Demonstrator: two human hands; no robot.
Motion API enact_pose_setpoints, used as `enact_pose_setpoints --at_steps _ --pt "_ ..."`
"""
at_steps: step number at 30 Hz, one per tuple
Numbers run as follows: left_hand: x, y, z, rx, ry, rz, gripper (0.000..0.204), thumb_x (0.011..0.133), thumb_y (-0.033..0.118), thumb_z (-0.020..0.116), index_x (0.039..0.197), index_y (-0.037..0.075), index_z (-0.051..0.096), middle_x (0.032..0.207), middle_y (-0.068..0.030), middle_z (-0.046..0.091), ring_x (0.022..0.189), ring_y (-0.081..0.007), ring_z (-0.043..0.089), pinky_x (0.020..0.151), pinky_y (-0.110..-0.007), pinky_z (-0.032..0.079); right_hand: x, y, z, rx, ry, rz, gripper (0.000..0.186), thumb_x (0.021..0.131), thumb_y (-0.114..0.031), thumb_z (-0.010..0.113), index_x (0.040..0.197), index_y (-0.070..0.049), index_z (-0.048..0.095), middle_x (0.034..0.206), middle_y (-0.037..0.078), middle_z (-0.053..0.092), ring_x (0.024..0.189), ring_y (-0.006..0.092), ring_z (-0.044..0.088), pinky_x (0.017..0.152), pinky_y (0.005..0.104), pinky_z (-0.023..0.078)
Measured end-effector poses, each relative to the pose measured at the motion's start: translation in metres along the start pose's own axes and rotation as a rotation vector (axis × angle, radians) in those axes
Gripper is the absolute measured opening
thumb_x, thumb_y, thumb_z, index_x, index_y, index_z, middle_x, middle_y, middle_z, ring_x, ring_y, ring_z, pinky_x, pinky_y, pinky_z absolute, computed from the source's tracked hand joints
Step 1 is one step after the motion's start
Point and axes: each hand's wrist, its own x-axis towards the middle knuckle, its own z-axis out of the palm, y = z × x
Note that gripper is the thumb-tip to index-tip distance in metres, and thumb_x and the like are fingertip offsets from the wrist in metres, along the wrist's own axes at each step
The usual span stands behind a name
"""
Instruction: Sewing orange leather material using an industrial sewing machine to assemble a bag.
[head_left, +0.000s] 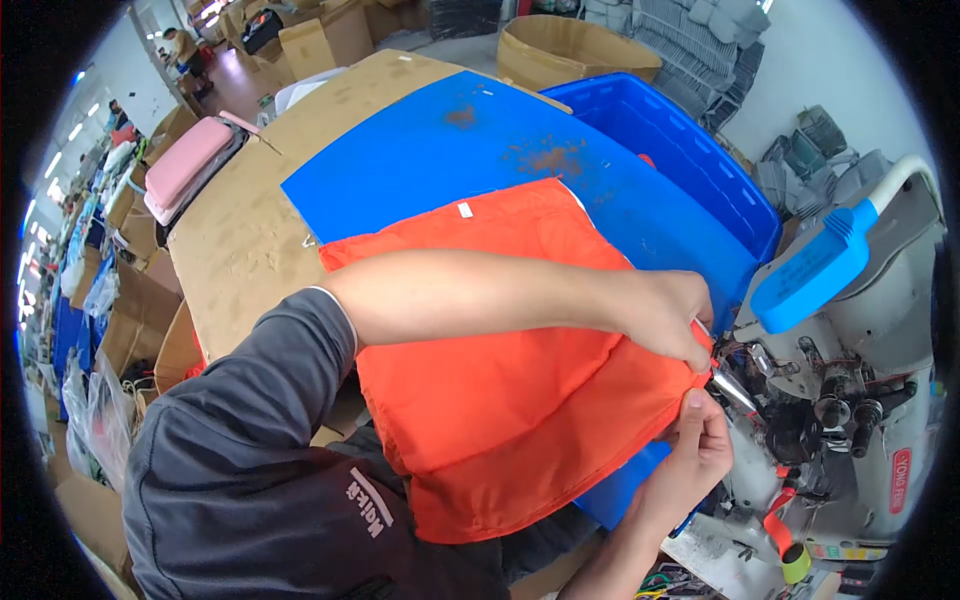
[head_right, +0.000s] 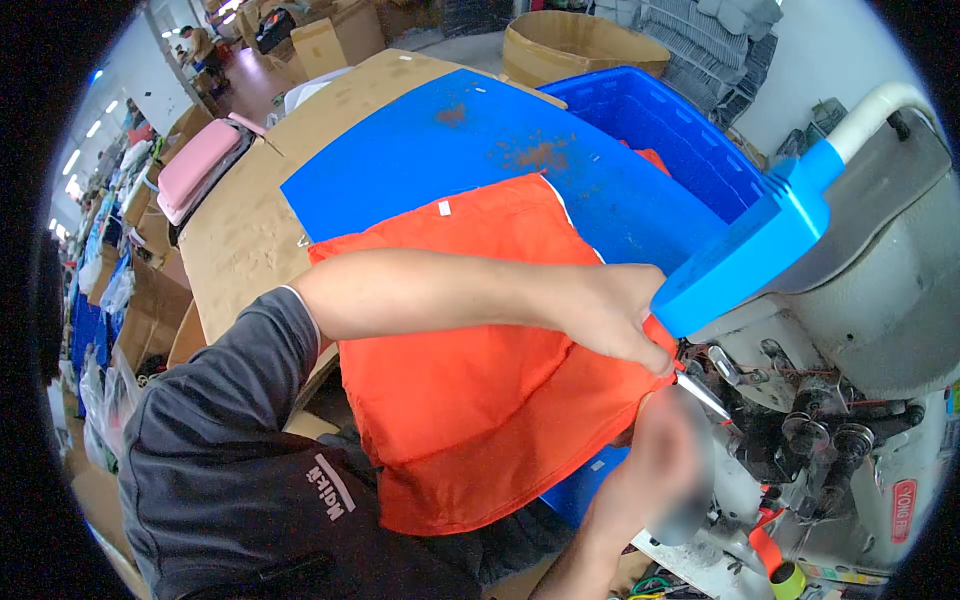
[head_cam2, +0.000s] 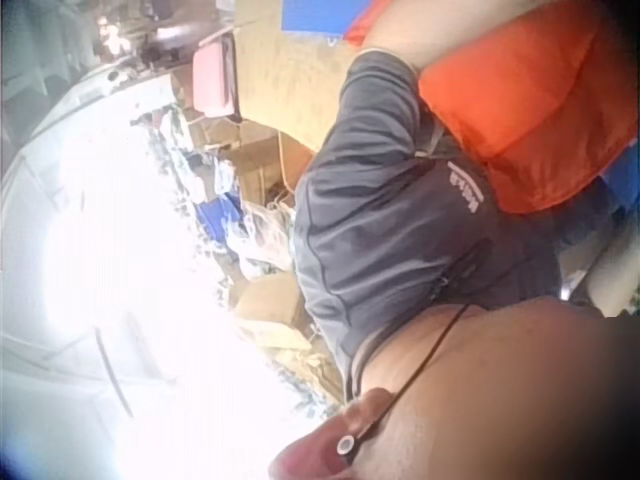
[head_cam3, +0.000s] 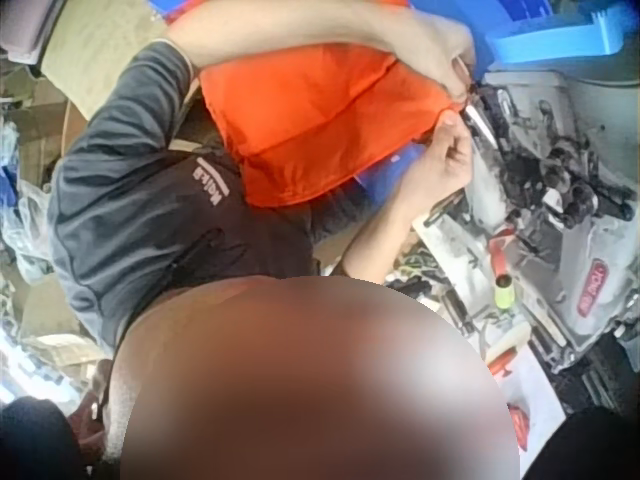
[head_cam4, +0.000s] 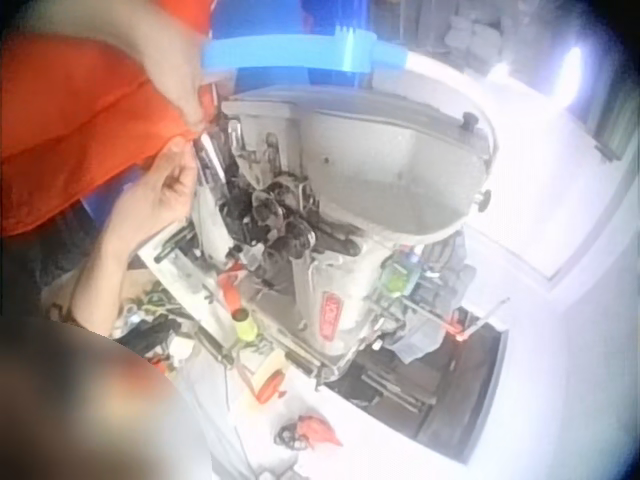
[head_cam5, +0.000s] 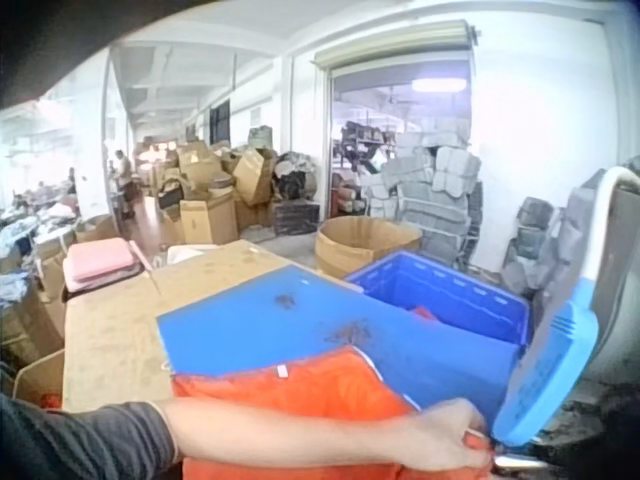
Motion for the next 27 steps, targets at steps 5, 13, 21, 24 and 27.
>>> enact_pose_setpoints --at_steps 5,13,21,24,27 --pt "0.002 0.000 0.000 -0.012 -0.016 0.002 0.046 0.068 0.029 0.075 0.096 -0.008 0.070 0.084 -0.0215 0.068 0.079 -0.0264 0.066 0.066 -0.036 0.051 0.000 -0.002 0.000 0.007 -0.001 0.018 0.021 0.095 -0.019 0.062 0.087 0.000 0.066 0.066 -0.001 0.057 0.056 0.0042 0.046 0.050 0.0200 0.037" --pt "-0.009 0.000 -0.011 0.026 -0.097 0.055 0.051 0.074 0.032 0.074 0.104 -0.009 0.068 0.097 -0.0230 0.068 0.092 -0.0279 0.065 0.078 -0.036 0.050 0.001 0.001 -0.002 -0.007 -0.023 0.005 0.020 0.094 -0.019 0.064 0.087 0.000 0.067 0.067 0.000 0.059 0.057 0.0051 0.048 0.050 0.0198 0.038" --pt "-0.009 -0.012 0.000 -0.082 -0.016 0.140 0.041 0.086 0.029 0.061 0.099 -0.010 0.066 0.090 -0.0267 0.067 0.086 -0.0308 0.066 0.074 -0.039 0.050 0.000 0.002 -0.003 -0.009 0.013 0.001 0.019 0.093 -0.018 0.064 0.086 0.000 0.066 0.071 0.001 0.061 0.056 0.0053 0.049 0.051 0.0203 0.040" --pt "-0.014 -0.009 0.003 -0.087 0.069 0.131 0.038 0.084 0.026 0.061 0.097 -0.009 0.067 0.086 -0.0256 0.067 0.082 -0.0320 0.066 0.072 -0.040 0.050 0.000 -0.001 -0.001 -0.026 0.009 -0.006 0.020 0.094 -0.018 0.064 0.085 0.000 0.066 0.069 0.001 0.061 0.056 0.0053 0.049 0.050 0.0200 0.039" --pt "-0.013 -0.005 0.002 -0.072 0.090 0.099 0.035 0.083 0.024 0.061 0.096 -0.008 0.068 0.085 -0.0252 0.067 0.081 -0.0332 0.066 0.071 -0.041 0.050 0.003 -0.003 -0.001 -0.041 0.000 -0.012 0.021 0.094 -0.018 0.064 0.085 0.000 0.066 0.066 0.000 0.059 0.054 0.0051 0.047 0.049 0.0201 0.037"
